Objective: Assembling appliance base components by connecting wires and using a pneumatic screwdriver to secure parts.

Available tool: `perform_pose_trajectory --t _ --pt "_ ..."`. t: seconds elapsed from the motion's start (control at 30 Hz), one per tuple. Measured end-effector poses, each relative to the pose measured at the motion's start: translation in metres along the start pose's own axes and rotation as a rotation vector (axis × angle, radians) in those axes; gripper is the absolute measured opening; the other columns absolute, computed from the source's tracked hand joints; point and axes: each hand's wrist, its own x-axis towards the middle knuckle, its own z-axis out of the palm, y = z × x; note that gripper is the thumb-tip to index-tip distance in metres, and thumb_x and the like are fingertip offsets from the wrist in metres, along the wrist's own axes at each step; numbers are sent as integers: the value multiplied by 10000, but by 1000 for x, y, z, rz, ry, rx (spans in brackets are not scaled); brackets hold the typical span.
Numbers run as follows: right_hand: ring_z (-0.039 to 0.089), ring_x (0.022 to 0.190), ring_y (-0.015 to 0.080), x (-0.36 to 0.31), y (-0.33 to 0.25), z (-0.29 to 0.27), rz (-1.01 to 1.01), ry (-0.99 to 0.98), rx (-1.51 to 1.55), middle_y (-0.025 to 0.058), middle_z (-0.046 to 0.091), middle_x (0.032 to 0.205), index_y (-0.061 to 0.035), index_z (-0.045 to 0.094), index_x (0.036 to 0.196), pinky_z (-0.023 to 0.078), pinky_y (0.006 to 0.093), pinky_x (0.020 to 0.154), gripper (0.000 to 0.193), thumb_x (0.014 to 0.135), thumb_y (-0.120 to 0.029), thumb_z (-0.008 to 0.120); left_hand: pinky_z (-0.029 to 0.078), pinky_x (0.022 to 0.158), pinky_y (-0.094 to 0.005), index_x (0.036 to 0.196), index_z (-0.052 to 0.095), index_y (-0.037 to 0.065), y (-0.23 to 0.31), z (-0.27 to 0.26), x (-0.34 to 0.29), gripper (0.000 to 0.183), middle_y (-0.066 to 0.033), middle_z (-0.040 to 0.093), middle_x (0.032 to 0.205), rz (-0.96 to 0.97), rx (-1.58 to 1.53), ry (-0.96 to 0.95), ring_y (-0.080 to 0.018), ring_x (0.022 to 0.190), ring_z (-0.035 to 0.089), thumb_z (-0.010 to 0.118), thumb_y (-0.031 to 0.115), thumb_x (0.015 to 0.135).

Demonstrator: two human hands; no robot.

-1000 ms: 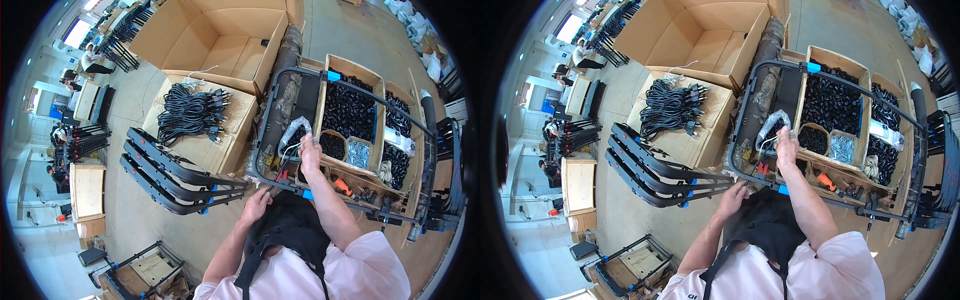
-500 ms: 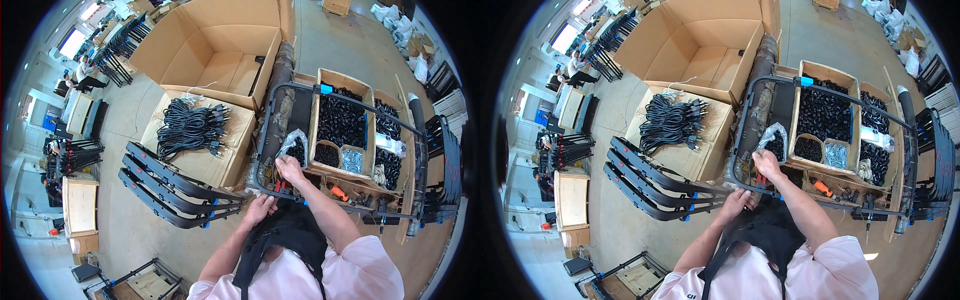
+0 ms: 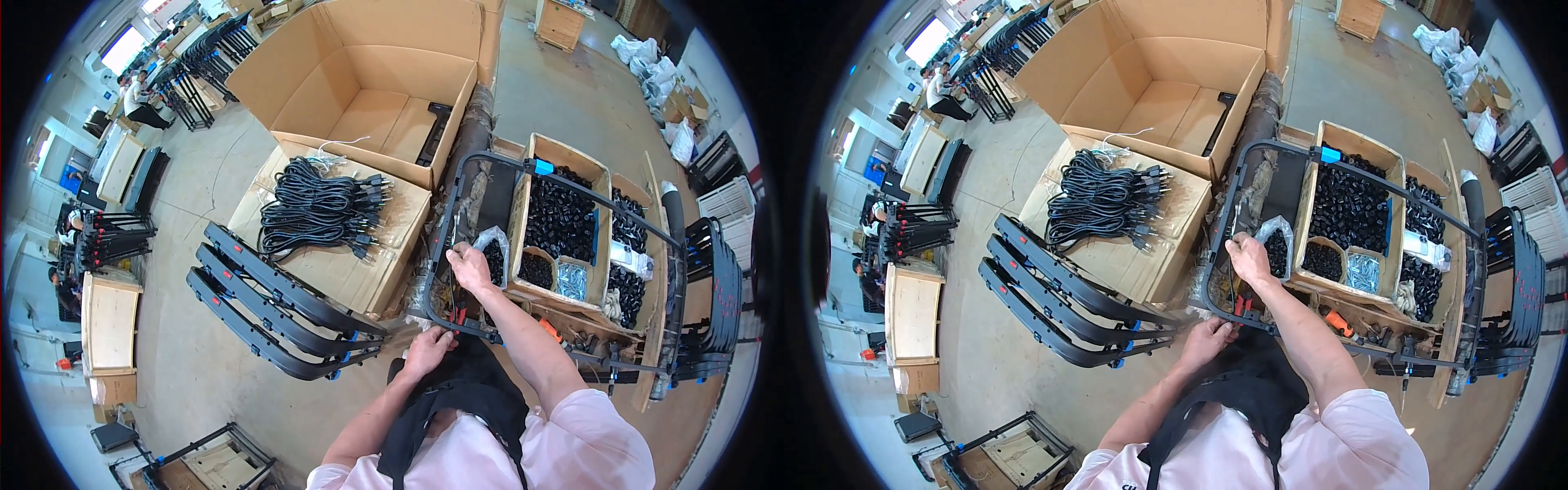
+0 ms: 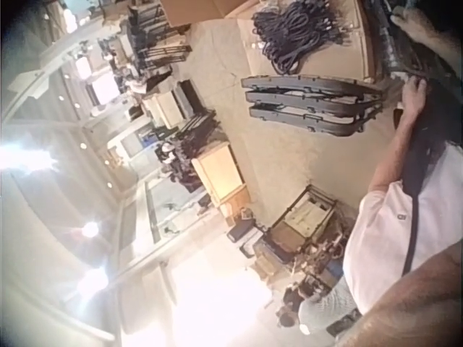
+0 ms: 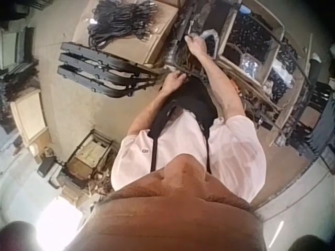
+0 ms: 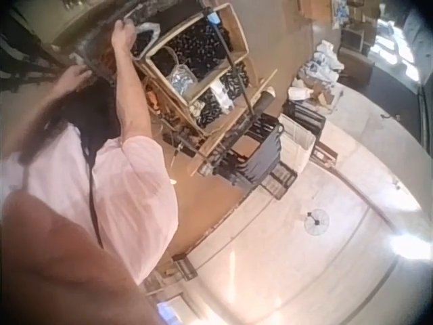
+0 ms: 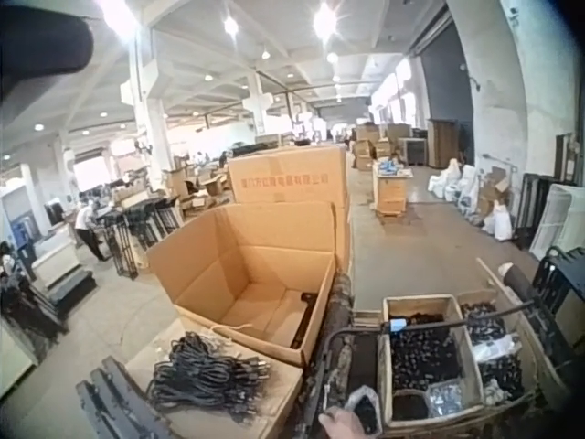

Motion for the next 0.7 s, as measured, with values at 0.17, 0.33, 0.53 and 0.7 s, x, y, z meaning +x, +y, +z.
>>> perform_pose_trajectory --t 0.17,0.33,0.53,0.7 --pt "735 1004 394 3 -6 -8 70 -67 41 237 761 1006 -7 739 1137 554 466 905 374 993 -341 655 587 821 -363 1096 736 10 -7 10 4 341 -102 808 951 -38 -213 20 -197 874 773 612 325 1051" --pt "742 824 270 22 22 -64 10 -166 -49 149 770 865 -23 779 1057 566 402 801 337 951 -329 683 565 895 -418 1021 787 46 28 5 -6 375 -87 815 945 -36 125 116 -279 927 769 613 378 1012" --pt "744 954 365 4 30 -117 -103 -211 -401 182 775 978 -81 801 999 577 464 870 231 906 -252 676 566 943 -409 1085 802 71 40 -10 -5 341 -69 817 1022 33 437 81 -272 991 765 607 336 993" --pt "743 950 357 -9 46 -99 -329 -271 -631 161 764 911 -76 766 978 578 483 874 198 883 -241 713 574 894 -361 1184 775 57 31 -14 -1 333 -67 822 1027 -10 270 -10 -197 936 761 610 305 1033"
